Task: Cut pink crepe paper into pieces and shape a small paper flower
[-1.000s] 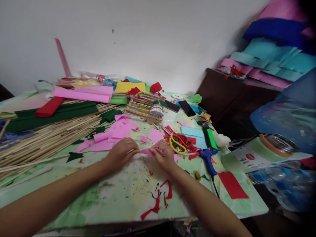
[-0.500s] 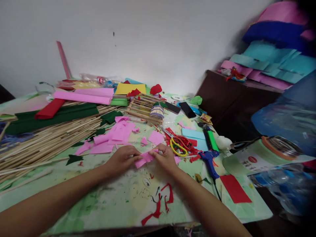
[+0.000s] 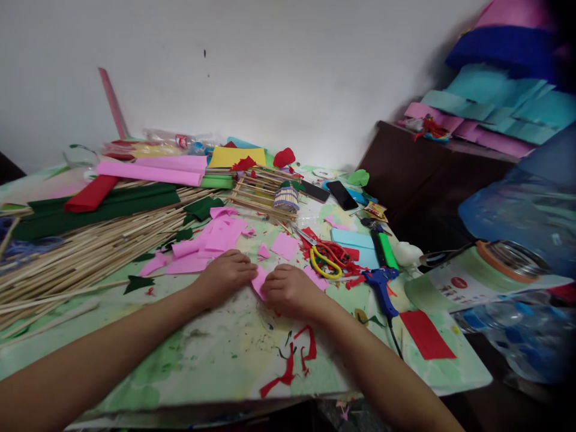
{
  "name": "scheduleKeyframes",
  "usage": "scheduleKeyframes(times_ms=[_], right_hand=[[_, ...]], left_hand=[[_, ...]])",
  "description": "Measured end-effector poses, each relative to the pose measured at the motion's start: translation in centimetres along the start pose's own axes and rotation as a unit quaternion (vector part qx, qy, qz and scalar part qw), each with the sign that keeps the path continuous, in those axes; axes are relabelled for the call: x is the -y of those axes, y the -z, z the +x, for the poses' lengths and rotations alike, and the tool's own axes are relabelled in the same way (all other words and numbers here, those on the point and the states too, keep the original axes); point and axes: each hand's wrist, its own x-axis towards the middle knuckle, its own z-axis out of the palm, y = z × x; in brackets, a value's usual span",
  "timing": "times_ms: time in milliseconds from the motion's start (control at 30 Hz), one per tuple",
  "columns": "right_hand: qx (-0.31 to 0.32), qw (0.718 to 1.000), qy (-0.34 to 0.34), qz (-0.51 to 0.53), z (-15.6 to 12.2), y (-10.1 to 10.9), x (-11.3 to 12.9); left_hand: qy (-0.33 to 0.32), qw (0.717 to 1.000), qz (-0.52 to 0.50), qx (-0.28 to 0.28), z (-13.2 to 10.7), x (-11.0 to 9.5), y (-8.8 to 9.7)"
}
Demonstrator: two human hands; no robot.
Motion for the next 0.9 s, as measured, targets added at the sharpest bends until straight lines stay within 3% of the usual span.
scheduleKeyframes(times_ms=[133, 367, 567, 700, 800, 900], right_hand=[[0.062, 0.998, -0.027, 0.016, 0.0, 0.0, 0.1], [0.027, 0.987, -0.103, 0.119, -0.5, 0.2, -0.4], [0.061, 0.977, -0.098, 0.18, -0.9, 0.4, -1.1], [0.069, 0.966, -0.122, 0.216, -1.0, 0.5, -1.1], [0.057, 0.949, -0.189, 0.244, -0.9, 0.2, -0.9], [0.032, 0.921, -0.276, 0.272, -0.6, -0.4, -0.7]], left_hand=[[-0.016, 0.998, 0.025, 0.054, 0.2, -0.5, 0.2], [0.03, 0.998, 0.018, 0.044, -0.4, -4.4, 0.3], [0.097, 0.981, 0.035, 0.167, -0.7, -6.4, -0.2], [0.135, 0.967, 0.052, 0.207, -0.9, -6.7, -0.4], [0.139, 0.965, 0.062, 0.212, -1.1, -7.0, -0.5], [0.15, 0.968, 0.093, 0.178, -1.3, -7.5, -0.6]])
